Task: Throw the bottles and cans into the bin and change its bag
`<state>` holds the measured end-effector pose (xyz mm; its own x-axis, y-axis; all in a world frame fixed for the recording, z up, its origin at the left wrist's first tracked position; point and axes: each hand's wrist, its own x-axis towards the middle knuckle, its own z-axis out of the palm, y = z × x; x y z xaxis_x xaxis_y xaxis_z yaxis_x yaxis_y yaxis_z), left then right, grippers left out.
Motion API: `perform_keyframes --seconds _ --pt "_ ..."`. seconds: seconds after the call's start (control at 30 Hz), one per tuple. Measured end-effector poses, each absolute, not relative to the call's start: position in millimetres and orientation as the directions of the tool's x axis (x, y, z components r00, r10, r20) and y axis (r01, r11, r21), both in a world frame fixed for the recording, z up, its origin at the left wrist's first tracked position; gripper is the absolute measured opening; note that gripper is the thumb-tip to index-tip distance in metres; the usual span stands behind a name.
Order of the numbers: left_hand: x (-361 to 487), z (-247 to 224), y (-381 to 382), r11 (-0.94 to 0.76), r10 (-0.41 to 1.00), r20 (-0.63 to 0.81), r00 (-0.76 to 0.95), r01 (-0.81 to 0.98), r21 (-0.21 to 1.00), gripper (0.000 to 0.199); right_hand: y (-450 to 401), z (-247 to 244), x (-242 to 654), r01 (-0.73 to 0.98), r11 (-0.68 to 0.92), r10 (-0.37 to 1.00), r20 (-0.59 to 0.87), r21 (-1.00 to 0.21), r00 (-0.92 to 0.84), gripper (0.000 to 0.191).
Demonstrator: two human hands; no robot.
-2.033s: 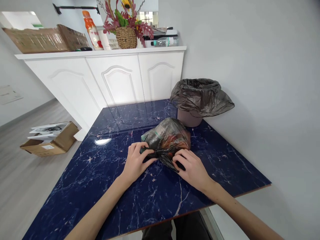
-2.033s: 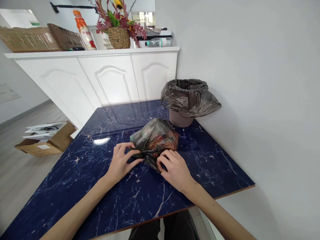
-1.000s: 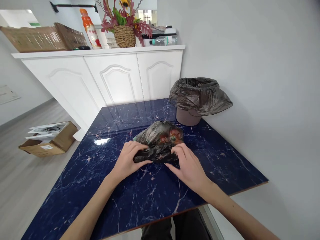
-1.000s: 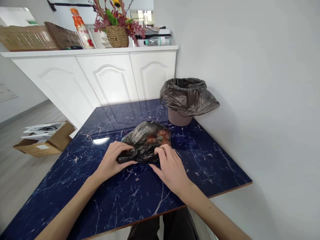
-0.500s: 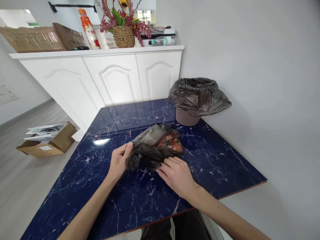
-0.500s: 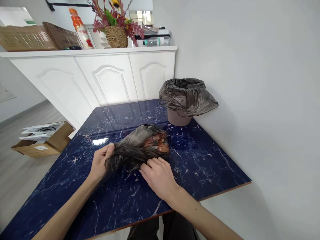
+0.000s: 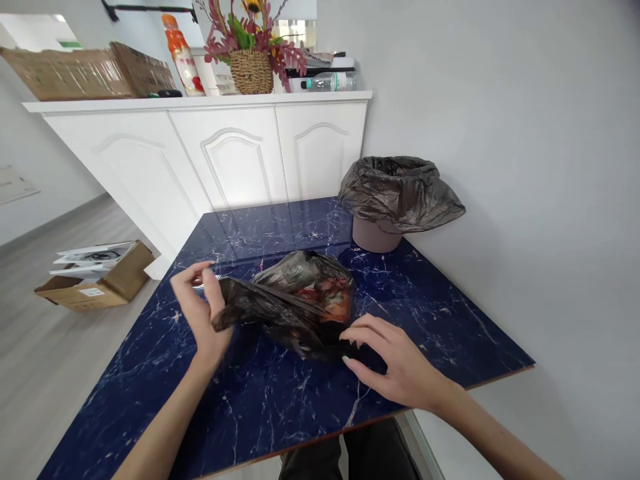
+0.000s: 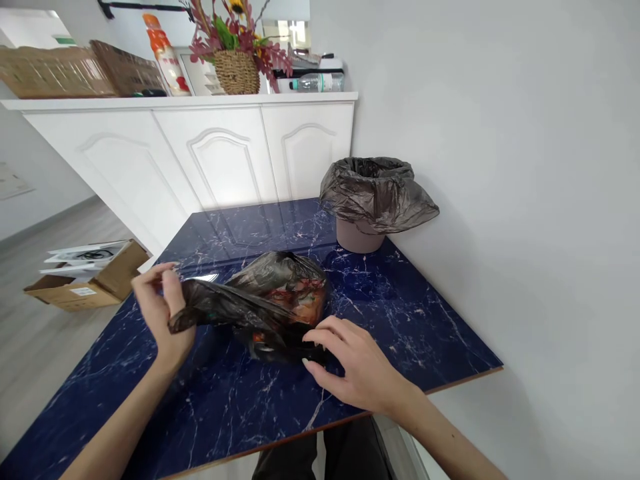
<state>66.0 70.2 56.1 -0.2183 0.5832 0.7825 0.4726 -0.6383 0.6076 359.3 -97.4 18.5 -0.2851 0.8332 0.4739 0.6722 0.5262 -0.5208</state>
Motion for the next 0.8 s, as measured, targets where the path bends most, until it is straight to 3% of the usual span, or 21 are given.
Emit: perform_keyframes --seconds 0.1,0.17,0.27,0.37,0.47,0.57,0.67,0.8 --pt "57 61 43 -0.840 0.292 0.944 0.156 0.513 0.175 0.016 -94 18 344 0.650 0.531 0.831 0.486 -0.544 -0.272 0.033" --pt "52 61 26 -0.926 0.164 0.849 0.503 0.376 -0.043 0.016 -91 15 337 0.664 0.559 0.813 0.484 -0.497 -0.323 0.034" --pt "49 56 14 -0.915 0.185 0.640 0.746 0.368 -0.164 0.016 -88 11 333 0.704 0.595 0.787 0.461 -0.389 -0.410 0.024" --pt "47 49 22 -0.783 0.417 0.599 0.684 0.605 -0.146 0.019 -85 6 332 0.755 0.565 0.791 0.477 -0.333 -0.383 0.029" --pt "47 44 41 -0.677 0.529 0.671 0.520 0.735 -0.035 0.026 -82 4 327 0.794 0.512 0.782 0.562 -0.329 -0.271 0.043" --pt "51 43 59 -0.716 0.541 0.676 0.501 0.696 0.056 0.028 -77 7 316 0.839 0.406 0.801 0.582 -0.362 -0.137 0.040" --pt "61 43 79 -0.760 0.594 0.562 0.575 0.631 0.156 0.041 -72 10 308 0.891 0.273 0.865 0.498 -0.363 -0.062 0.042" --pt "73 40 113 -0.687 0.723 0.422 0.547 0.635 0.354 0.057 -66 8 317 0.842 0.230 0.932 0.361 -0.489 -0.045 0.022"
